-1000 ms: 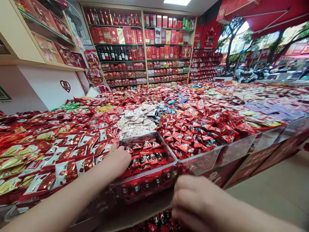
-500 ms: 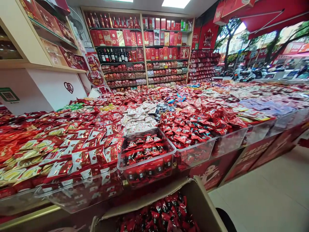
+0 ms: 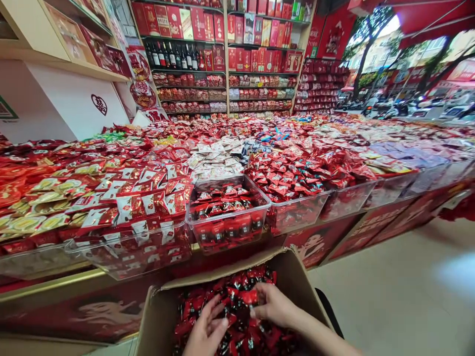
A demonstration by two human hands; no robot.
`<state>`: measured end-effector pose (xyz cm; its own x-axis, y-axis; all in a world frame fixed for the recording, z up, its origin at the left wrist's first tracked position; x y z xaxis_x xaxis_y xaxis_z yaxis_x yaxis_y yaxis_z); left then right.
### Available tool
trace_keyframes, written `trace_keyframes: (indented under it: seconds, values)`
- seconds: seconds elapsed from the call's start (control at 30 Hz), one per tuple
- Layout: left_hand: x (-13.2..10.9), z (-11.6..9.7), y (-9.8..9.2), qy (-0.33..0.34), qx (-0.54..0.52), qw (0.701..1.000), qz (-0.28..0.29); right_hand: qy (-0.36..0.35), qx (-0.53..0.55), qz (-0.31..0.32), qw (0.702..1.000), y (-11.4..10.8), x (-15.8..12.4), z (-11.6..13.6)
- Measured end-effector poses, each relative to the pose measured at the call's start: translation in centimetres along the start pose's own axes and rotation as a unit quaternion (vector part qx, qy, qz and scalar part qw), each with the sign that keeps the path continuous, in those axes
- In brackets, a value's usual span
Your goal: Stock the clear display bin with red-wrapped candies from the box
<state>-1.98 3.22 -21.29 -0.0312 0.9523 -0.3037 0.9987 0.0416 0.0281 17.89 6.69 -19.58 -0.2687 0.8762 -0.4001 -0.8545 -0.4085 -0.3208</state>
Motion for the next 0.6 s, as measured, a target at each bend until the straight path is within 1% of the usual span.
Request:
trace_keyframes:
  seconds: [0.03,0.07,0.1,0.13,0.17,0.23,0.33,0.4,0.47,0.53,0.57,0.6]
  values:
    - [-0.2,-0.9,1.0,-0.025,-0.034,0.999,0.021,-0.016,0.059,0.010,0.998,0.0,-0.4,1.1]
    - [-0.5,-2.0,2.0,-0.045,-0.055,0.996,0.057,-0.040,0.123,0.019,0.991,0.0,-0.8,2.2]
    - [-0.8,-3.2,2.9,-0.060,-0.056,0.992,0.094,-0.067,0.186,0.024,0.980,-0.1,-1.2,3.3]
    - [-1.1,-4.5,3.6,-0.062,-0.041,0.989,0.129,-0.091,0.239,0.026,0.966,-0.1,-1.6,4.4]
    - [-1.4,-5.6,4.1,-0.060,-0.037,0.988,0.139,-0.109,0.276,0.023,0.955,-0.3,-2.0,5.2]
    - [-1.8,-7.5,4.5,-0.054,-0.031,0.988,0.140,-0.121,0.306,0.009,0.944,-0.5,-2.5,6.4]
    - [-2.1,-8.7,4.5,-0.040,-0.020,0.990,0.133,-0.104,0.339,-0.014,0.935,-0.7,-2.9,6.9]
    - [-2.1,-8.8,4.6,-0.032,-0.038,0.991,0.128,-0.077,0.385,-0.023,0.919,-0.6,-2.8,6.9]
    - [-2.2,-8.7,4.8,-0.025,-0.083,0.989,0.117,-0.049,0.450,-0.031,0.891,-0.7,-2.5,6.9]
    - [-2.2,-8.5,5.0,-0.030,-0.131,0.986,0.098,-0.035,0.500,-0.052,0.864,-0.9,-2.3,6.9]
    - [-2.3,-8.4,5.0,-0.037,-0.153,0.984,0.079,-0.037,0.505,-0.070,0.860,-1.0,-2.2,7.0]
    - [-2.3,-8.2,5.0,-0.046,-0.171,0.983,0.056,-0.044,0.494,-0.089,0.864,-1.2,-2.3,7.1]
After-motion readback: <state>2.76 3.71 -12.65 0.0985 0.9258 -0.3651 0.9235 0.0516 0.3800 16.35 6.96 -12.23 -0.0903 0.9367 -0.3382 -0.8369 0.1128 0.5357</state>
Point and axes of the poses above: each hand's wrist, its own x-axis towards the middle knuckle, its own y-axis out of the palm, z = x × y, the point moved 1 cm from there along x, towards the middle knuckle, and after that the axes turned 2 degrees about -x, right-handed, at the moved point
